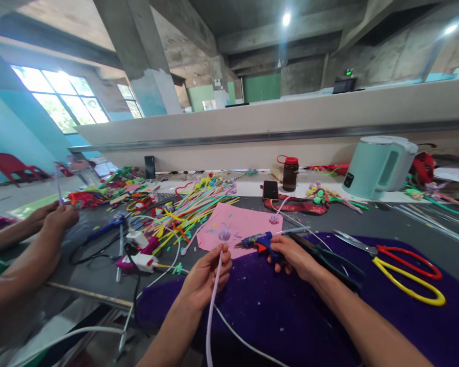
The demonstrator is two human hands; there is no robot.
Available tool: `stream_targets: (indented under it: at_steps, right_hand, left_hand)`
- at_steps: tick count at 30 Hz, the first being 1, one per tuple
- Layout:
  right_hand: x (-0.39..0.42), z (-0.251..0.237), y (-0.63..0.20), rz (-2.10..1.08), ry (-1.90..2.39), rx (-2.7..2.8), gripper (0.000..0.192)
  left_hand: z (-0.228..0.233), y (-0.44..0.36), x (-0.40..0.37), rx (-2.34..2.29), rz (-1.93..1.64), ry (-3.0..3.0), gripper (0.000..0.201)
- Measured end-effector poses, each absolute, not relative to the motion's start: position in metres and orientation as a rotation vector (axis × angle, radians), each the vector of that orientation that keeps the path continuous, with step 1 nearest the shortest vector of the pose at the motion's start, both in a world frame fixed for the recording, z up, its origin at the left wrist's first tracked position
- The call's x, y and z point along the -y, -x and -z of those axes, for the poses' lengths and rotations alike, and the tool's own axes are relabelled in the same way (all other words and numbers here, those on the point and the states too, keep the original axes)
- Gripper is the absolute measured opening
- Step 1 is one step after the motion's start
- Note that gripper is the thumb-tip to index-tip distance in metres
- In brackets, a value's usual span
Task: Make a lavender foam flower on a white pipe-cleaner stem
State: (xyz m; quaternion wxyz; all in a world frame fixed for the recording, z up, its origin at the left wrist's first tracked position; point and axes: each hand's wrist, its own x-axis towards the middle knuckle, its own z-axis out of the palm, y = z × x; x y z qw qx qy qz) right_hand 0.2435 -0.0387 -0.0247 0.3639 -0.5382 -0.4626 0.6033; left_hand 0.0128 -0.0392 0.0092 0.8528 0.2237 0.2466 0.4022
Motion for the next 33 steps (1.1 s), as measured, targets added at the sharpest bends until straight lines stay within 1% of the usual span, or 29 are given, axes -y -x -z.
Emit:
stream_targets:
  at_steps: [12,19,26,30,33]
  right_hand:
    - [0.041,0.027,-0.248,-1.603,1.313,1.155,0.040]
    - [0.041,0.027,-0.243,-1.561,1.219,1.114,0.038]
    - [0.043,0.019,-0.242,-1.553,1.213,1.139,0.040]
    - [0.044,0.018,-0.241,-1.492,1.259,1.228,0.043]
    - [0.043,0.021,-0.240,-1.365,1.347,1.321,0.041]
  left_hand:
    - [0.011,-0.020,0.051,-0.691,-0.831,-0.484,0.012]
    - [0.015,-0.026,0.058,-0.756,-0.847,-0.521,0.013]
    - [0.015,-0.026,0.060,-0.788,-0.843,-0.547,0.013]
    - [0.016,-0.026,0.060,-0.799,-0.852,-0.567,0.014]
    - [0.017,-0.024,0.060,-0.817,-0.817,-0.671,0.018]
